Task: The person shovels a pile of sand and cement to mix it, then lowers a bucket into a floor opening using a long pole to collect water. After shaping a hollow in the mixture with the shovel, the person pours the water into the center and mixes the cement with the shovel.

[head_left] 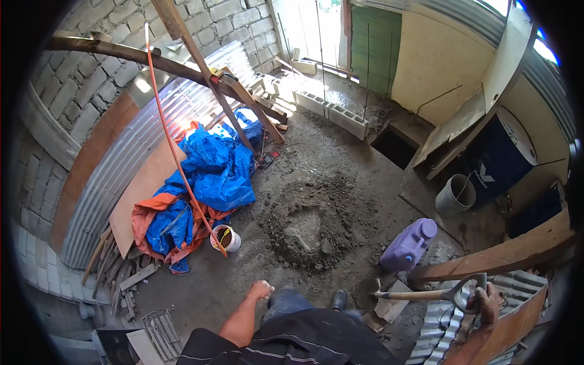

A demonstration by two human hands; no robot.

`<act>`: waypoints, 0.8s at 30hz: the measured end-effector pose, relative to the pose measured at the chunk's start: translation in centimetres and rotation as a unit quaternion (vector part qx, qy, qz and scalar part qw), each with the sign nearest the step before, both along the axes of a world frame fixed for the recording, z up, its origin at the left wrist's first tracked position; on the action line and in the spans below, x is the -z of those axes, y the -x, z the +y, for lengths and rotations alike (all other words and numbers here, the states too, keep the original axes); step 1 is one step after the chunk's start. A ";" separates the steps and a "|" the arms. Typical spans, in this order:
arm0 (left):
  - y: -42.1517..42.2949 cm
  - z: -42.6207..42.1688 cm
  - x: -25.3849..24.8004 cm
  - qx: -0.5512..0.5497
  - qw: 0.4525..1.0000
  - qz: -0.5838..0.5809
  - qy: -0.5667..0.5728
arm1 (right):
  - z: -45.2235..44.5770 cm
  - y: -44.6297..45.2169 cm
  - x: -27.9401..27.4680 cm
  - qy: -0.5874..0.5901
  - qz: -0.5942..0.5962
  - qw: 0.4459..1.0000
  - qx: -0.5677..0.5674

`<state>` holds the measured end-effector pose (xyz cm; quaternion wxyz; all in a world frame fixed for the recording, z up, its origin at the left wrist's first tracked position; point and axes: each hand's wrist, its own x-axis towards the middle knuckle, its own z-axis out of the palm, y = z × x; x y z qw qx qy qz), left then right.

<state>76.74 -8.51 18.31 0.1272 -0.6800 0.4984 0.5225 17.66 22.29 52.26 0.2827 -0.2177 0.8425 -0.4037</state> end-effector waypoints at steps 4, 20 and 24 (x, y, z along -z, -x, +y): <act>-3.7 -2.5 3.4 0.022 0.999 0.021 -0.009 | -3.8 -7.3 0.0 0.005 0.024 0.999 0.032; -30.2 -10.5 9.2 -0.016 0.994 -0.070 -0.083 | -14.2 -31.8 -9.8 0.229 0.032 0.964 0.132; -30.7 -11.0 6.7 -0.051 0.995 -0.062 -0.052 | -11.3 -35.8 -13.1 0.297 0.041 0.937 0.179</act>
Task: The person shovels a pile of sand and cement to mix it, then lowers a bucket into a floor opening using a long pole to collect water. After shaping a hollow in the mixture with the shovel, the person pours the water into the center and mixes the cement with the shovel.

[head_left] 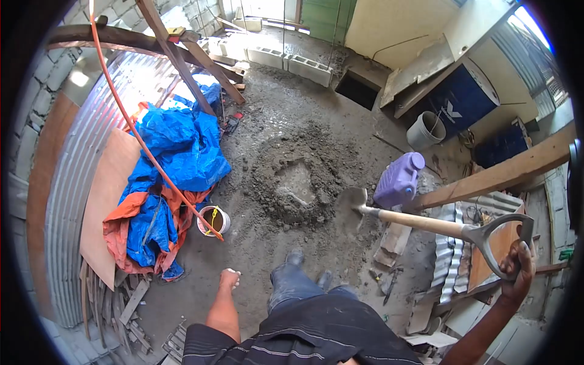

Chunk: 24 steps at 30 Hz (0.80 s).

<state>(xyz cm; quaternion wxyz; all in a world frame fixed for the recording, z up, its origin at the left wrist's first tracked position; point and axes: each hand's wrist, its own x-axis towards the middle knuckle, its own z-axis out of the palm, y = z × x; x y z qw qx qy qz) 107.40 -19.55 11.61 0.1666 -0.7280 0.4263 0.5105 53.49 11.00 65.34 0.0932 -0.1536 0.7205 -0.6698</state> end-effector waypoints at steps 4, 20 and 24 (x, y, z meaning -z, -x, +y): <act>2.8 0.8 -1.8 -0.012 0.997 0.059 0.044 | 0.8 -3.5 1.1 0.017 0.015 0.999 0.036; 0.8 11.4 -3.4 0.281 0.959 0.020 0.039 | -1.0 -11.2 19.7 0.072 -0.111 0.991 -0.030; -1.4 9.2 -1.8 0.251 0.967 0.042 0.033 | -3.0 -13.3 11.7 0.027 -0.057 0.996 -0.068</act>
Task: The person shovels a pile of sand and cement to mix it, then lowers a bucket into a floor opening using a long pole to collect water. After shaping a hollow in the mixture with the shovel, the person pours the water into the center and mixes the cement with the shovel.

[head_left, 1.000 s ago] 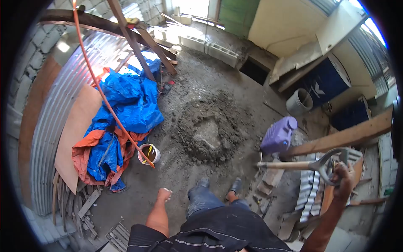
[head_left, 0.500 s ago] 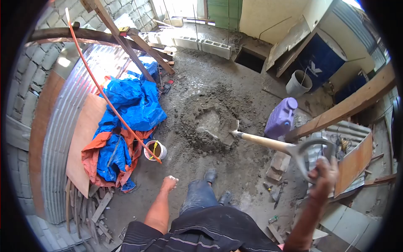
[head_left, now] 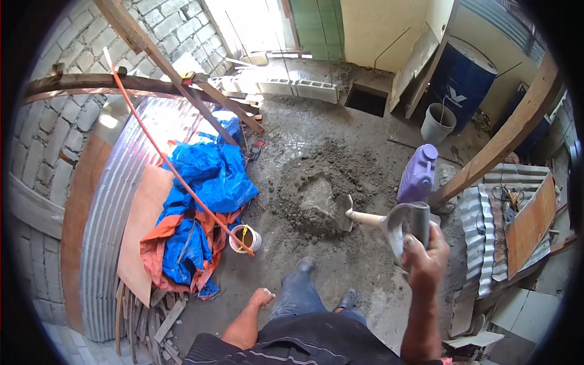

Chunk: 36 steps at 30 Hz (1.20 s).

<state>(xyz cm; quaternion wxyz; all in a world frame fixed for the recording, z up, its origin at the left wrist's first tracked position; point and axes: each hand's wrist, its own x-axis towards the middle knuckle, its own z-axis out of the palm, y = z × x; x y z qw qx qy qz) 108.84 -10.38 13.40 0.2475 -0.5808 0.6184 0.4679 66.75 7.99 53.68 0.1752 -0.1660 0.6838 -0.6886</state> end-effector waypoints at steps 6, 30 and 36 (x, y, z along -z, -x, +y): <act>2.2 -9.7 3.8 0.114 0.993 0.007 -0.019 | -5.9 -3.5 -2.5 -0.045 0.034 0.998 -0.039; 28.5 -14.5 -5.4 -0.387 0.732 0.274 -0.489 | -19.0 -14.0 0.5 -0.285 0.055 0.876 -0.386; 27.8 -12.4 -1.2 -0.332 0.784 0.219 -0.476 | -14.1 -17.6 6.1 -0.288 0.116 0.908 -0.280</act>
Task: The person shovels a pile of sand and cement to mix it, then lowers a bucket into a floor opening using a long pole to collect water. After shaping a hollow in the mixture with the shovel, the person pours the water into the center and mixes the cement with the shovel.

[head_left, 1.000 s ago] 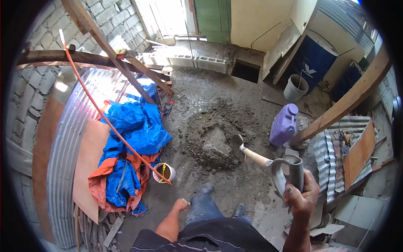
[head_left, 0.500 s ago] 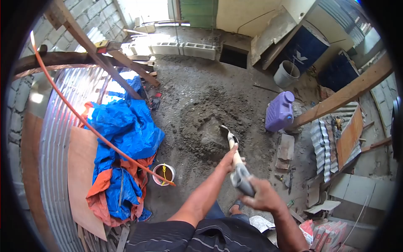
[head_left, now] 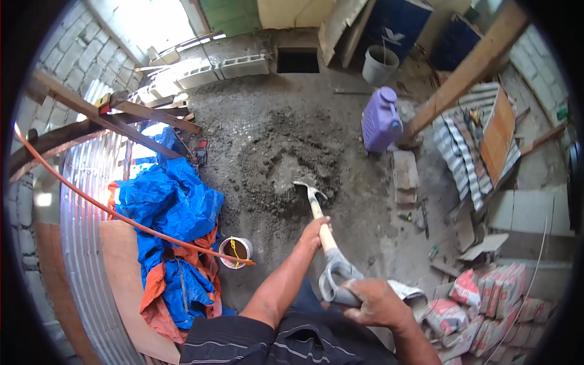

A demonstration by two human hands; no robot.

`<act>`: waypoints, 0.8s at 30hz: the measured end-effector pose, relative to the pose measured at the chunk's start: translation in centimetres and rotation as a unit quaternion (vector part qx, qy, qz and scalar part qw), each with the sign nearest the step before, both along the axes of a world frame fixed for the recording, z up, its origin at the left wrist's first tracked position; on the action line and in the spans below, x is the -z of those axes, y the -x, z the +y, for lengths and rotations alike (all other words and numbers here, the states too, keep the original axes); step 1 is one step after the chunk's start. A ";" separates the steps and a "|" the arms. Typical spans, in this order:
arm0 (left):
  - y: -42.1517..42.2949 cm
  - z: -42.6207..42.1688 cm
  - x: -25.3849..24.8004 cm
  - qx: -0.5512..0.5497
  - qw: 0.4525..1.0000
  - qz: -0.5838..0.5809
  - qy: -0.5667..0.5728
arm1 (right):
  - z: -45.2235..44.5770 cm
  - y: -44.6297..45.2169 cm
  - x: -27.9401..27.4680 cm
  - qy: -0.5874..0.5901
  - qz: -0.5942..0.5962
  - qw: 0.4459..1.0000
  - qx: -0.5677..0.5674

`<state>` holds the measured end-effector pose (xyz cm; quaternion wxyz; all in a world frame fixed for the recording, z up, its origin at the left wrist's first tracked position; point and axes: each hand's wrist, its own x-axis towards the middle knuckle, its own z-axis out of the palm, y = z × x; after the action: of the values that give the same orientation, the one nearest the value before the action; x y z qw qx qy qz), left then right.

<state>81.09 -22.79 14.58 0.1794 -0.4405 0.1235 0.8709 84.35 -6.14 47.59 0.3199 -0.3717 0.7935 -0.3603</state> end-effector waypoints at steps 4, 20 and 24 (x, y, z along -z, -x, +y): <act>-0.2 7.1 -1.2 -0.042 0.999 0.018 0.028 | 9.4 -2.9 -0.7 0.056 0.030 0.988 0.139; -15.5 41.0 16.5 0.275 0.947 -0.166 -0.014 | 47.3 -44.4 17.9 -0.276 -0.059 0.375 0.883; -17.2 40.2 24.2 0.276 0.936 -0.215 -0.040 | 40.5 -37.5 19.6 -0.203 -0.074 0.292 0.932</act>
<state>98.34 17.43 -9.60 0.4521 -0.5586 0.1636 0.6759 121.88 34.38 28.03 -0.1083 0.7222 0.6277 -0.2696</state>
